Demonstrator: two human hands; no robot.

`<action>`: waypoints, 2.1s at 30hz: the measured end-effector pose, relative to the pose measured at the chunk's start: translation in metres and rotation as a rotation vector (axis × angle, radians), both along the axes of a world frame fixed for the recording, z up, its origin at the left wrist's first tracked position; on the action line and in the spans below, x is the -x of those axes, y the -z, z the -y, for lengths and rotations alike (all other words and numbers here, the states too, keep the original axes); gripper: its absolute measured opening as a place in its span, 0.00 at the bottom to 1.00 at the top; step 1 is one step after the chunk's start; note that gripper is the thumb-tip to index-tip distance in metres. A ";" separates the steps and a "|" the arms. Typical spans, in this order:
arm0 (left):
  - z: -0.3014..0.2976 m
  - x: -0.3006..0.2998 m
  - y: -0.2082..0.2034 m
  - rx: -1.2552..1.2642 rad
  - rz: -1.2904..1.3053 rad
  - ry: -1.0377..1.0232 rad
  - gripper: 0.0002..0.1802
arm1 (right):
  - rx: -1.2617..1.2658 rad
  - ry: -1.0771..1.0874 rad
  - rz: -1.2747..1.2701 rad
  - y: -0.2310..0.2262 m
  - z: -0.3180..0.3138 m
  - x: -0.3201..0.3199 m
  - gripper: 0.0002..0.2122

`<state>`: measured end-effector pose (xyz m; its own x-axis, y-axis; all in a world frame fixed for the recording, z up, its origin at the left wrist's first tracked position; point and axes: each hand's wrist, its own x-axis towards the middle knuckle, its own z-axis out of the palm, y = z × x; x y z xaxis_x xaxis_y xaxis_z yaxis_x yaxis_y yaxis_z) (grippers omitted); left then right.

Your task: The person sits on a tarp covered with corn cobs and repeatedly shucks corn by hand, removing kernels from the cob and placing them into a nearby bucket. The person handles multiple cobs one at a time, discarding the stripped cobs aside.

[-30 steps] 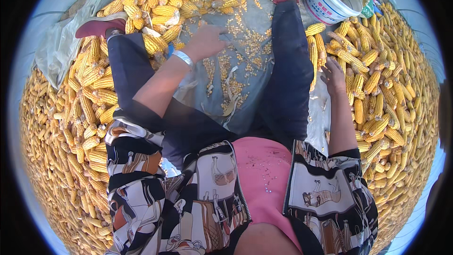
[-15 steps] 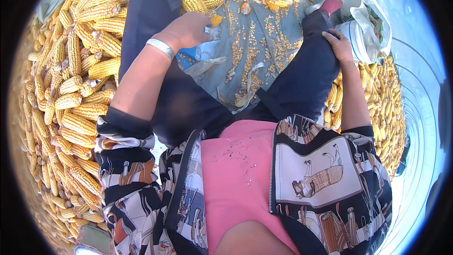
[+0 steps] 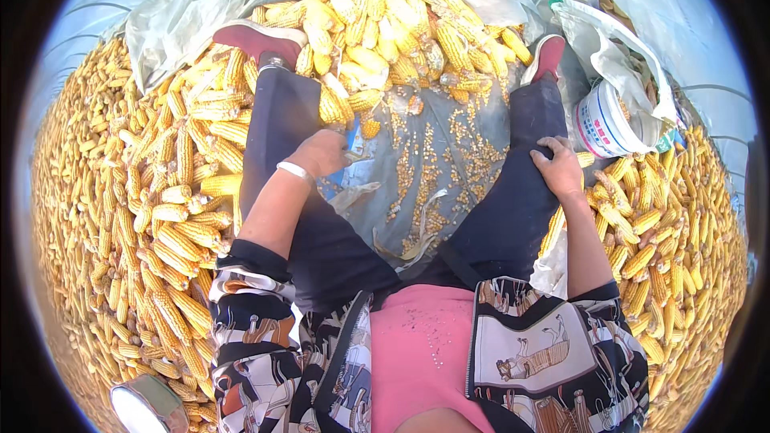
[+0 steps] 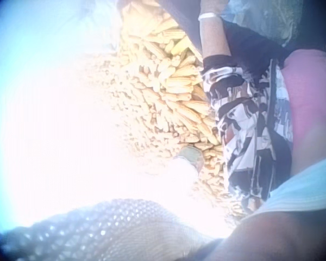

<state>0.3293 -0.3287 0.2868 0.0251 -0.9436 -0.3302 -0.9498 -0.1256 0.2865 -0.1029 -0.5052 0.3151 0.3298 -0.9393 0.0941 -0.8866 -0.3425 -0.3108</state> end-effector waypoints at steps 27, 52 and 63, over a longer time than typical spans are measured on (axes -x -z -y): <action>0.076 0.047 0.112 -0.124 -0.329 0.325 0.21 | -0.200 0.108 -0.156 0.019 0.013 0.026 0.12; 0.365 -0.009 0.069 0.526 -0.287 -0.629 0.64 | -0.268 -0.043 -0.262 0.068 0.247 -0.269 0.56; 0.255 0.090 0.095 0.479 -0.314 -0.288 0.52 | -0.181 0.173 0.170 0.119 0.114 -0.193 0.54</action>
